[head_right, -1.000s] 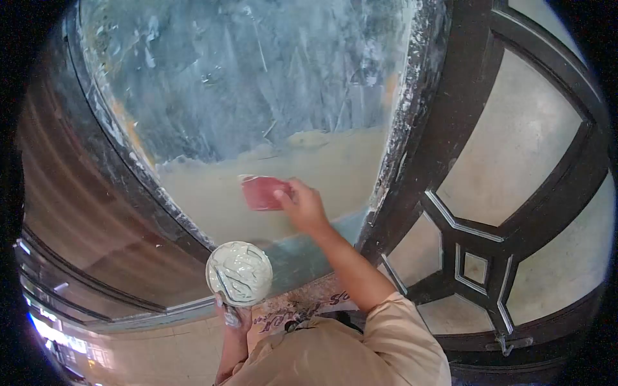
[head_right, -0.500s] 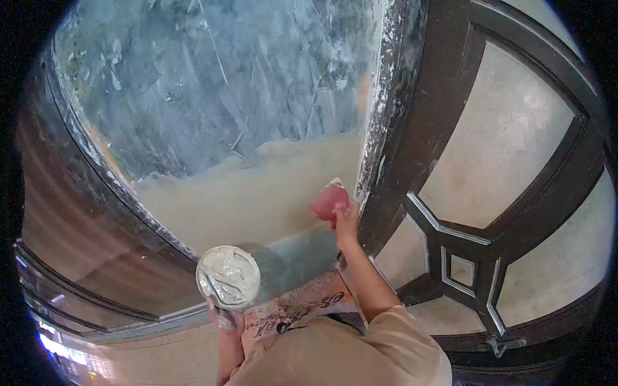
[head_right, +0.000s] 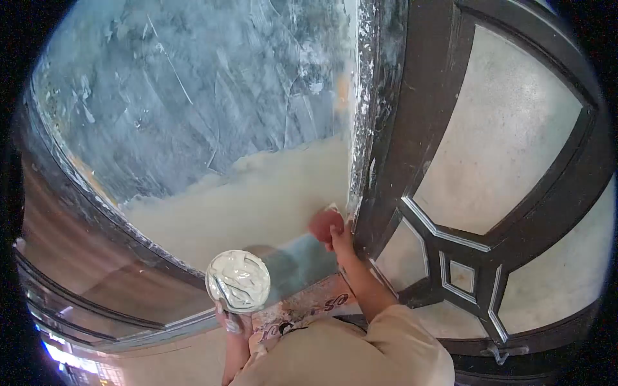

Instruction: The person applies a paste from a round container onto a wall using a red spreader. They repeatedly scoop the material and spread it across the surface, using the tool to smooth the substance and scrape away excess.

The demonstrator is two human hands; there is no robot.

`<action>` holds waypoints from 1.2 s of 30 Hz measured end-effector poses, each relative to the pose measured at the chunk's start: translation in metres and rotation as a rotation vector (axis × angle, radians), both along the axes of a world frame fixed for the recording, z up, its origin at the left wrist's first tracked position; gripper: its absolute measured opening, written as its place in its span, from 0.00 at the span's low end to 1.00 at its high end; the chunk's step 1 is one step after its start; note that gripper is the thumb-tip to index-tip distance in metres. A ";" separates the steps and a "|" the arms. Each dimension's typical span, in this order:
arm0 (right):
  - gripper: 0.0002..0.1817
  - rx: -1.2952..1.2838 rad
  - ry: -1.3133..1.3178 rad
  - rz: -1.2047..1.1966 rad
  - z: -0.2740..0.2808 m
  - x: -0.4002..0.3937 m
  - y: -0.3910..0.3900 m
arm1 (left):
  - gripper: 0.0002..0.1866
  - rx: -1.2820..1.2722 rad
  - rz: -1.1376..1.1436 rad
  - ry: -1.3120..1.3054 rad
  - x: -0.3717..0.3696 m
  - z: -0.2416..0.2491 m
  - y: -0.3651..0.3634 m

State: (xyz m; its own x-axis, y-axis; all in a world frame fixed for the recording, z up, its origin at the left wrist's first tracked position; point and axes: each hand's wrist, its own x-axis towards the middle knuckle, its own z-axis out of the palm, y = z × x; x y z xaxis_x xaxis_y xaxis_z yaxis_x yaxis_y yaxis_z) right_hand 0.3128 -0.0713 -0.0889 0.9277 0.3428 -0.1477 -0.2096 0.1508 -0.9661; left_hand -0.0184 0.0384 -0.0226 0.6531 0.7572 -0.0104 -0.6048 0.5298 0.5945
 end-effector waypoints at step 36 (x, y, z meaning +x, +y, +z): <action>0.23 -0.017 0.195 0.026 -0.059 0.041 -0.001 | 0.38 -0.035 -0.060 0.118 0.065 0.011 -0.034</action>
State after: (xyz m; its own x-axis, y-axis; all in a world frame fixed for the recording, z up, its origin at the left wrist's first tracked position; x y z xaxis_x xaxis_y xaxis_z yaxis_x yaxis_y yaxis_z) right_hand 0.3540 -0.0723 -0.1480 0.8717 0.3621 -0.3303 -0.3970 0.1266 -0.9090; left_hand 0.0466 0.0049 -0.0116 0.6899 0.7146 -0.1159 -0.4983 0.5849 0.6399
